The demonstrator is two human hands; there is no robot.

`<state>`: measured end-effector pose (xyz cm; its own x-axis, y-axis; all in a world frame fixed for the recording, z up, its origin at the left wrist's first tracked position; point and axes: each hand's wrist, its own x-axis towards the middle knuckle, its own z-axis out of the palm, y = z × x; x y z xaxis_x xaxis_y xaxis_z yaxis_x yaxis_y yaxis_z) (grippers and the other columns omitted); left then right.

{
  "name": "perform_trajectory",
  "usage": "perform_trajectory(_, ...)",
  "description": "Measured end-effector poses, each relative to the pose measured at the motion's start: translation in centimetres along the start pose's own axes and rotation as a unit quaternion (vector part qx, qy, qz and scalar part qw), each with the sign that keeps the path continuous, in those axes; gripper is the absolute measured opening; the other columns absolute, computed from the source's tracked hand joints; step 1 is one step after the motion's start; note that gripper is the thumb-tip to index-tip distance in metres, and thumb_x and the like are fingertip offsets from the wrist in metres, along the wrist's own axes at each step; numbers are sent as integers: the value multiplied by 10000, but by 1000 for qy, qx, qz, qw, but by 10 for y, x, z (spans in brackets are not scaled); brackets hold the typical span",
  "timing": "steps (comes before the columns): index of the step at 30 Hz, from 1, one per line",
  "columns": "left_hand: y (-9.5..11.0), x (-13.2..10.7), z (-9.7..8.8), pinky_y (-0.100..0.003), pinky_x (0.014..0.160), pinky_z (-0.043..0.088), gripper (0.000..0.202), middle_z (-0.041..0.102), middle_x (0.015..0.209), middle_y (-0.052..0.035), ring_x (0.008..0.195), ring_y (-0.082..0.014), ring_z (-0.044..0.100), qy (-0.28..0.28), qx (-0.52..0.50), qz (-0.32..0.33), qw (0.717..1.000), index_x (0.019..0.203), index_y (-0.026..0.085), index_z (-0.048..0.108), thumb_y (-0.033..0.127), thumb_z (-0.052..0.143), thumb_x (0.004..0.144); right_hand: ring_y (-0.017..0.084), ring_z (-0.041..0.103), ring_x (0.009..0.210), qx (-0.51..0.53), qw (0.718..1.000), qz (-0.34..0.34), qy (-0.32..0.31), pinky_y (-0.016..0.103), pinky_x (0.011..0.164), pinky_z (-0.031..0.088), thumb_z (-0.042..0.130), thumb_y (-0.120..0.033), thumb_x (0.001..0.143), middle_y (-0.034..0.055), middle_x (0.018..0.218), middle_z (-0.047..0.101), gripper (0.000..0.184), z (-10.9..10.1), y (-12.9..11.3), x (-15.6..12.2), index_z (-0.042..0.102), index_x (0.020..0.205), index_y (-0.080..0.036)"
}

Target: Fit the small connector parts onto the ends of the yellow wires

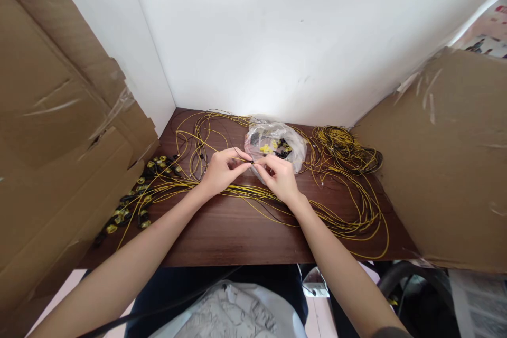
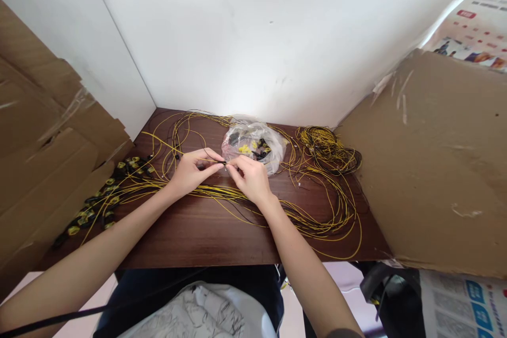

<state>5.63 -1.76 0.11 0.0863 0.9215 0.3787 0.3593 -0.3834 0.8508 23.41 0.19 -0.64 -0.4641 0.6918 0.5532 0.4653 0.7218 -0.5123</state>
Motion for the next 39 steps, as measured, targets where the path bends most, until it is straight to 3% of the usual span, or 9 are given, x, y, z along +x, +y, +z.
perform_trajectory(9, -4, -1, 3, -272, 668, 510, 163, 695, 817, -71, 738, -168, 639, 13, -32, -5, 999, 811, 143, 670, 289, 647, 743, 133, 545, 661, 2, 1000, 8, 2, 255, 607, 405, 497, -284, 890, 29, 755, 632, 176, -1, 0, 1, 635, 838, -189)
perform_trajectory(17, -3, 1, 1, -258, 627, 516, 199, 701, 833, -73, 708, -163, 642, 37, -44, -22, 998, 816, 136, 669, 318, 653, 735, 113, 505, 601, -9, 999, 15, 35, 245, 572, 380, 521, -254, 874, 20, 741, 625, 150, -7, 2, 2, 631, 810, -174)
perform_trajectory(34, -2, 0, 1, -276, 665, 525, 185, 701, 818, -69, 735, -172, 651, 24, -42, -27, 998, 822, 136, 674, 296, 656, 732, 124, 506, 644, 16, 1000, -5, 9, 248, 595, 382, 489, -262, 895, 14, 699, 569, 173, -3, -1, 1, 594, 785, -177)
perform_trajectory(39, -3, 0, 2, -275, 670, 522, 196, 700, 835, -74, 762, -180, 650, 33, -57, -36, 997, 824, 133, 677, 301, 662, 725, 123, 507, 653, 16, 1000, -6, 10, 253, 629, 415, 532, -265, 868, 22, 787, 587, 117, -4, -2, 2, 603, 918, -187)
